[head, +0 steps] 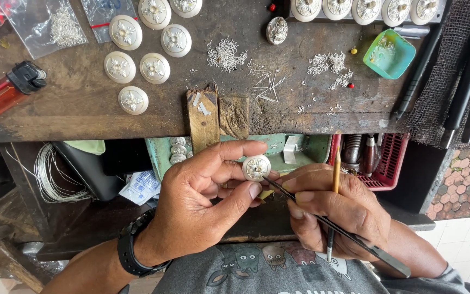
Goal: A person uses tweezers and a pick to precisely place and arrange tiny silver decorative elements onto a circular jewelry base at a workbench.
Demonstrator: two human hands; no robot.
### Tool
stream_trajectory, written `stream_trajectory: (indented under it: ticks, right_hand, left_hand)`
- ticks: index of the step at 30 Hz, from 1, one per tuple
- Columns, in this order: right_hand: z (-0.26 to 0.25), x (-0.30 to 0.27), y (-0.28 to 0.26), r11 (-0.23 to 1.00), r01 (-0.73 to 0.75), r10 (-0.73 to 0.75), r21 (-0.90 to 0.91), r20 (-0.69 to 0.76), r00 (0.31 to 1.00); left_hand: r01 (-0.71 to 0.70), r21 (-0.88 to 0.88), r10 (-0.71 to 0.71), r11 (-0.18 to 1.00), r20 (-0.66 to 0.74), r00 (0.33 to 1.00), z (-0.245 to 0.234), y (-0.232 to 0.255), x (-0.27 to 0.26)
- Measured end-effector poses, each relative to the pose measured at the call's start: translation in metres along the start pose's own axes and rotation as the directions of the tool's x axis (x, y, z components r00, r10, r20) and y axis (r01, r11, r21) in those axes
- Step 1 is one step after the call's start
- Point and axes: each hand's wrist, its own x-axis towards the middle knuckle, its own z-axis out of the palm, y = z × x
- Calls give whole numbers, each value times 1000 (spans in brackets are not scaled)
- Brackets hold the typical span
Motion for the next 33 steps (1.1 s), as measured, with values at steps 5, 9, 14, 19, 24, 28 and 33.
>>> stream_trajectory:
  ticks: [5, 9, 14, 19, 24, 28, 33]
  right_hand:
    - [4, 7, -10, 999, -14, 11, -32, -76, 997]
    - [-1, 7, -6, 999, 16, -16, -48, -7, 1000]
    - [0, 6, -6, 999, 4, -5, -41, -23, 1000]
    - [5, 10, -15, 996, -27, 19, -82, -106, 994]
    - [1, 5, -9, 999, -36, 34, -32, -44, 998]
    - [4, -2, -1, 1000, -24, 26, 20, -67, 997]
    - [14, 7, -9, 993, -55, 13, -106, -364, 931]
  left_hand:
    - [-3, 4, 3, 1000, -1, 1000, 0, 0, 0]
    - [-7, 9, 7, 1000, -6, 1000, 0, 1, 0]
    - [9, -21, -9, 1000, -1, 1000, 0, 1, 0]
    - [29, -8, -29, 1000, -2, 1000, 0, 1, 0]
    - [17, 1, -17, 1000, -5, 1000, 0, 1, 0]
    - [4, -12, -4, 1000, 1, 1000, -1, 1, 0]
    - [-36, -170, 45, 985, 49, 998, 0, 3, -1]
